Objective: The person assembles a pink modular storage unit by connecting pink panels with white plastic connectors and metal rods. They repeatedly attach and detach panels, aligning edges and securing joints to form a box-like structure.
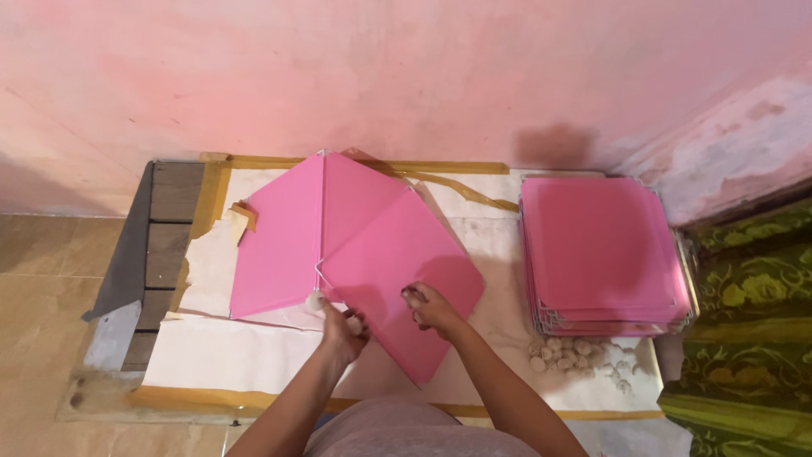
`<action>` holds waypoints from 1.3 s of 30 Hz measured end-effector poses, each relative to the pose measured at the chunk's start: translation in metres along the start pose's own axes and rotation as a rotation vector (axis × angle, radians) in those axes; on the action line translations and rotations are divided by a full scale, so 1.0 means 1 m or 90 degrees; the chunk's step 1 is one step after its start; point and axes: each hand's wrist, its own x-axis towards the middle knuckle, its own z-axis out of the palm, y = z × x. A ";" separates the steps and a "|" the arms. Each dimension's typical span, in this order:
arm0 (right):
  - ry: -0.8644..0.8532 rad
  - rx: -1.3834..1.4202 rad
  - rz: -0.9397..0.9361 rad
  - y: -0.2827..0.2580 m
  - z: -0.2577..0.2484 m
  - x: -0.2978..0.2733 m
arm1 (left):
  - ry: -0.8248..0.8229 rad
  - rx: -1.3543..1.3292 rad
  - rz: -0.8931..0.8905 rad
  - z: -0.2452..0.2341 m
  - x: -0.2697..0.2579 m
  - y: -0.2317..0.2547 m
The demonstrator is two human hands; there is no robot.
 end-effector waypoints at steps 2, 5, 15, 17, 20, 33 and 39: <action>-0.041 0.096 -0.056 -0.003 0.000 -0.003 | -0.102 0.091 0.011 0.010 0.002 -0.016; -0.010 0.127 -0.062 -0.012 0.002 -0.019 | -0.229 0.148 0.061 0.036 0.012 -0.031; 0.140 0.393 -0.041 0.023 -0.045 -0.061 | -0.447 0.482 0.000 0.110 -0.025 -0.090; 0.189 0.526 -0.025 0.050 -0.059 -0.068 | -0.392 0.584 0.008 0.121 -0.028 -0.114; 0.242 0.666 -0.003 0.102 -0.076 -0.071 | -0.451 0.702 0.027 0.132 -0.016 -0.164; 0.475 0.991 -0.001 0.278 -0.169 -0.097 | -0.458 0.945 -0.071 0.161 0.068 -0.353; 0.569 1.052 -0.052 0.280 -0.217 -0.105 | -0.471 0.885 -0.020 0.195 0.081 -0.381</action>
